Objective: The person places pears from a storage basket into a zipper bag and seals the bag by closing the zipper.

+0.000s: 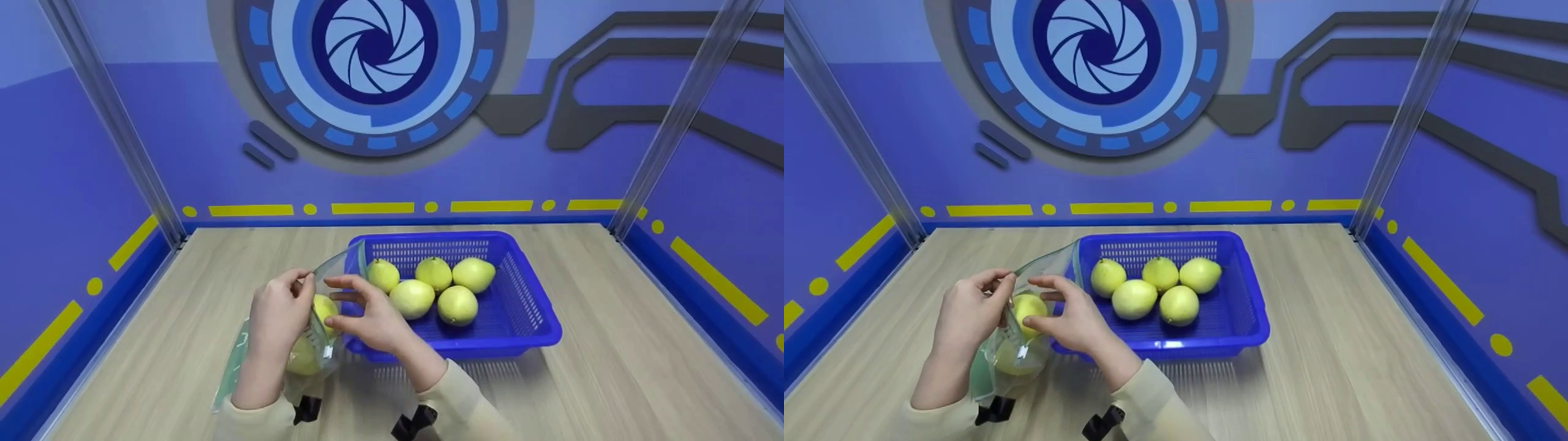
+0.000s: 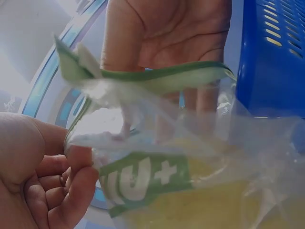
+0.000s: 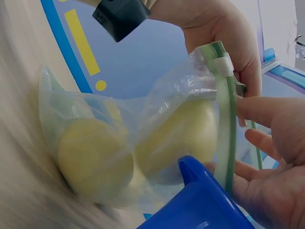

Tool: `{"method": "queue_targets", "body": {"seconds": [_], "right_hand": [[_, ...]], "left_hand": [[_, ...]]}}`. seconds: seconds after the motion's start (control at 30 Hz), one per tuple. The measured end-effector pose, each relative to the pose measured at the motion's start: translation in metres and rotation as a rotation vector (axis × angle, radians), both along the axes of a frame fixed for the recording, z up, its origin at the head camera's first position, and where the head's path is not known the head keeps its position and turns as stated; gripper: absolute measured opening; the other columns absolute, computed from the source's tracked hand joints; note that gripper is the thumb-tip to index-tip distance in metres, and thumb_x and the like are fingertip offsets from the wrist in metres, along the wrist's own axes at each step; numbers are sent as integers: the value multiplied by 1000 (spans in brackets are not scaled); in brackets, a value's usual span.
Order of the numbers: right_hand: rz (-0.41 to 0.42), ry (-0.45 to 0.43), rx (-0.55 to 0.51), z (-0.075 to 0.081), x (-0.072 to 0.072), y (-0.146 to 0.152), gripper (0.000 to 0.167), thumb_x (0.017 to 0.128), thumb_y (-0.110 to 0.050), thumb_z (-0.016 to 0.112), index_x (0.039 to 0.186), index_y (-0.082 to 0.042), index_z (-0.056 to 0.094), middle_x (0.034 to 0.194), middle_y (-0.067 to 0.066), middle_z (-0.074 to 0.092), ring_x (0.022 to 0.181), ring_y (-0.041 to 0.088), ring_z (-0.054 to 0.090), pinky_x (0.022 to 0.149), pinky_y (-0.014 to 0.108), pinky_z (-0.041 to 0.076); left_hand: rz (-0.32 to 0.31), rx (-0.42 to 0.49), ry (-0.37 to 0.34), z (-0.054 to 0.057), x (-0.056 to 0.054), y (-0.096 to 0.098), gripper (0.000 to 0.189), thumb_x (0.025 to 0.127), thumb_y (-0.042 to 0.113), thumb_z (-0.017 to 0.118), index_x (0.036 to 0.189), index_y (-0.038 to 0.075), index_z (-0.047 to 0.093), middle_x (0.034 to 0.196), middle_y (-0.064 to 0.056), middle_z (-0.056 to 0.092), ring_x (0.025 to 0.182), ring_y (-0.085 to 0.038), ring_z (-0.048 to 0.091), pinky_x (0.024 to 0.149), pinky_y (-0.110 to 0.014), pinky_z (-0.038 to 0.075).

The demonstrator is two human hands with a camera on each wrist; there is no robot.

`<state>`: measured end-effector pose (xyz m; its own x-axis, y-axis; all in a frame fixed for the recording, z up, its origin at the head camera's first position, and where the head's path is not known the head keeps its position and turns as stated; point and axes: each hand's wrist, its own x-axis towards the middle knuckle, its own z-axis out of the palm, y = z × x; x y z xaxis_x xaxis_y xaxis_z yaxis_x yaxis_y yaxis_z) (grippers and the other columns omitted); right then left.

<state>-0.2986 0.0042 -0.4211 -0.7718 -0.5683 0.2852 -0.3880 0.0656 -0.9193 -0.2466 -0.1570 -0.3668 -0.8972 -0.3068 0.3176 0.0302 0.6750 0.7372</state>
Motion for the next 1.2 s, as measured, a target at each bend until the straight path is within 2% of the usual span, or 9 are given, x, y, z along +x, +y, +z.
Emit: {"method": "queue_targets", "body": {"seconds": [0.23, 0.43, 0.5, 0.63, 0.73, 0.97, 1.2], "right_hand": [[-3, -14, -20, 3, 0, 4, 46, 94, -4, 71, 138, -7, 58, 147, 15, 57, 136, 36, 57, 103, 48, 56], [-16, -17, -27, 8, -2, 9, 43, 95, -5, 70, 136, -6, 59, 144, 18, 58, 134, 36, 58, 96, 35, 60], [-17, 1, -28, 9, -2, 11, 42, 95, -7, 71, 136, -6, 59, 142, 18, 59, 133, 36, 59, 97, 36, 59], [-19, 42, -26, 13, -3, 16, 41, 96, -10, 71, 135, -5, 60, 141, 19, 61, 132, 37, 60, 103, 50, 56], [-30, 49, -16, 16, -4, 20, 41, 96, -11, 71, 135, -6, 60, 140, 17, 61, 132, 36, 60, 105, 56, 53], [-79, 87, 3, 25, -13, 38, 41, 96, -12, 72, 133, -3, 60, 140, 19, 61, 130, 39, 60, 110, 57, 48], [-171, 86, 55, 32, -26, 64, 41, 92, -11, 74, 131, -3, 62, 138, 18, 64, 128, 41, 62, 111, 57, 47]], "left_hand": [[11, -7, 1, -1, 0, -1, 26, 100, 19, 61, 111, 2, 77, 70, -4, 61, 56, -13, 50, 52, -23, 39], [5, -1, 6, -1, 1, -2, 26, 101, 19, 61, 112, 1, 76, 70, -3, 61, 54, -12, 50, 50, -23, 40], [8, -4, 1, -1, 1, -2, 25, 101, 19, 61, 111, 1, 76, 70, -3, 60, 55, -12, 50, 50, -23, 39], [11, -5, -14, -1, 1, -2, 26, 101, 21, 61, 111, 1, 76, 71, -4, 60, 57, -13, 51, 51, -23, 39], [13, -3, -14, -1, 1, -2, 26, 101, 20, 62, 111, 1, 76, 72, -4, 60, 57, -13, 51, 51, -23, 39], [-1, -19, 49, -1, 1, -1, 24, 100, 16, 62, 108, -1, 76, 69, -4, 61, 55, -11, 48, 52, -24, 38], [-9, -10, 49, 0, 2, -2, 25, 100, 16, 62, 109, -2, 76, 68, -3, 59, 56, -12, 48, 51, -23, 37]]}}
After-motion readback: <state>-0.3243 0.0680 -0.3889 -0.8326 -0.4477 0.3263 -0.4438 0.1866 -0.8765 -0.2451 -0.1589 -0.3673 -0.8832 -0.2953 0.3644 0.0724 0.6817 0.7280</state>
